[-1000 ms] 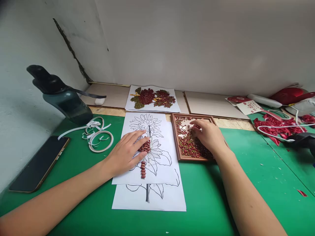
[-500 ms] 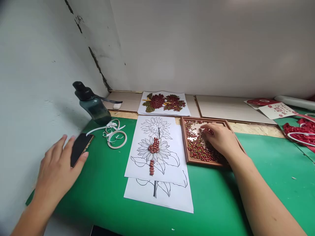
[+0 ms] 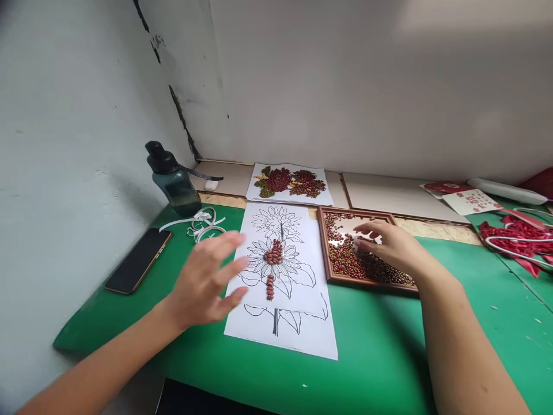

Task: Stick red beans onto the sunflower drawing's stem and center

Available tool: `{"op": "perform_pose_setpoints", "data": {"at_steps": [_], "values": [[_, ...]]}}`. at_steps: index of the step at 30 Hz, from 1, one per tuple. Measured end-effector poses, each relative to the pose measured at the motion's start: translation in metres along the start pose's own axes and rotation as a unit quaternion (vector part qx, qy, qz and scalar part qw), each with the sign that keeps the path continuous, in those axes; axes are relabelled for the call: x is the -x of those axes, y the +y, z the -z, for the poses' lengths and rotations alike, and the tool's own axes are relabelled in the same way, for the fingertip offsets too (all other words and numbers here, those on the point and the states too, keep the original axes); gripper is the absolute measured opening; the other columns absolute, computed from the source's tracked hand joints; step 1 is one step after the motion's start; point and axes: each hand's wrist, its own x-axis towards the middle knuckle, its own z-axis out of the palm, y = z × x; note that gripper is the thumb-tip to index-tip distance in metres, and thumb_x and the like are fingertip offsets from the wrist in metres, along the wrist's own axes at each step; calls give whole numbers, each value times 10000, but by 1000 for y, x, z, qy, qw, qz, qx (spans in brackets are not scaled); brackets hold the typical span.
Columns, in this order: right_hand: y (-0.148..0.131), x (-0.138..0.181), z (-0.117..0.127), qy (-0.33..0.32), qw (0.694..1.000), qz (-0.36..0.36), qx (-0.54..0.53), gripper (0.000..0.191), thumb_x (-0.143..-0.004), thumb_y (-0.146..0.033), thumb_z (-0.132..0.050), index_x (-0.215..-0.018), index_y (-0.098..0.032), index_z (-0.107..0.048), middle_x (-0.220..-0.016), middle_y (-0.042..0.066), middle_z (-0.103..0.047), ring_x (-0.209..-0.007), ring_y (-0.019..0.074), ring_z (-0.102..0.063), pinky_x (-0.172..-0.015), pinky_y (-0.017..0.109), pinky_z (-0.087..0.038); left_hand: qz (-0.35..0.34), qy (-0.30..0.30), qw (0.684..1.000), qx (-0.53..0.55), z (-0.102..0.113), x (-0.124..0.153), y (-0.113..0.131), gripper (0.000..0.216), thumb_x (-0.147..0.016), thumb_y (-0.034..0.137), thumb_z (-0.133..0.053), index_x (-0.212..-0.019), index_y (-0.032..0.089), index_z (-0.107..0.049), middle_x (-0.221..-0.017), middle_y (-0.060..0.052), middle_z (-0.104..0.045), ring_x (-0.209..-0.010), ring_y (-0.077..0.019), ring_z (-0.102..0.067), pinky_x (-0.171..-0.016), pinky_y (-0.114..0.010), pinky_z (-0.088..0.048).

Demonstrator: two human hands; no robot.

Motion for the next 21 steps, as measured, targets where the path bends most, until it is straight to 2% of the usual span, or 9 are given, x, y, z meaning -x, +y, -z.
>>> {"op": "perform_pose_setpoints", "data": {"at_steps": [2, 3, 5, 8, 10, 12, 17, 21], "values": [[3, 0, 1, -33, 999, 3, -8, 578, -812, -663, -675, -1199, -240, -749, -1259, 130, -752, -1112, 333, -695, -934, 456, -548, -106, -42, 993, 39, -27, -20, -5, 493, -1042, 382, -577, -1499, 219, -488, -1533, -149, -593, -1458, -308, -524, -1128, -467, -458], [5, -1, 1, -39, 999, 8, -10, 545, -792, -647, -691, -1145, -238, -766, -1230, 132, -761, -1101, 336, -698, -940, 459, -547, -147, -82, 984, 53, -40, -26, -10, 492, -1068, 430, -526, -1512, 220, -502, -1569, -131, -572, -1453, -298, -531, -1131, -454, -455], [11, -3, -1, -43, 999, 13, -7, 467, -766, -610, -700, -1034, -238, -786, -1154, 130, -780, -1054, 335, -708, -928, 458, -547, -173, -189, 963, 81, -60, -30, -20, 613, -1097, 553, -415, -1595, 197, -444, -1677, -120, -452, -1517, -299, -470, -1168, -452, -435], [17, -7, -5, -45, 999, 8, 1, 367, -805, -557, -640, -942, -249, -786, -1044, 109, -800, -971, 312, -726, -872, 434, -545, -121, -266, 947, 135, -73, -23, -32, 823, -1058, 711, -344, -1672, 163, -314, -1757, -124, -288, -1624, -306, -305, -1264, -474, -356], [18, -9, -8, -31, 999, 11, 15, 340, -846, -520, -576, -906, -251, -775, -999, 97, -807, -929, 300, -732, -835, 419, -540, -90, -271, 943, 170, -71, -17, -38, 874, -1040, 750, -331, -1697, 180, -247, -1771, -116, -235, -1652, -284, -235, -1316, -473, -278], [17, -11, -11, -3, 999, 15, 41, 339, -870, -506, -539, -898, -256, -767, -981, 87, -809, -883, 294, -731, -789, 414, -530, -62, -266, 942, 195, -66, -14, -41, 902, -1027, 772, -324, -1708, 192, -211, -1766, -108, -251, -1658, -264, -220, -1333, -454, -252], [11, -14, -18, 52, 994, 49, 77, 291, -895, -445, -520, -944, -272, -748, -1019, 73, -802, -858, 282, -721, -746, 397, -514, -37, -302, 929, 210, -69, -12, -43, 858, -1046, 751, -288, -1694, 189, -268, -1768, -94, -235, -1660, -255, -211, -1330, -440, -245], [2, -10, -19, 80, 992, 55, 77, 318, -899, -420, -535, -1119, -281, -717, -992, 74, -784, -765, 256, -688, -695, 374, -498, -40, -327, 920, 214, -77, -7, -39, 841, -1049, 743, -307, -1685, 192, -297, -1769, -89, -228, -1662, -262, -203, -1324, -459, -257]]}}
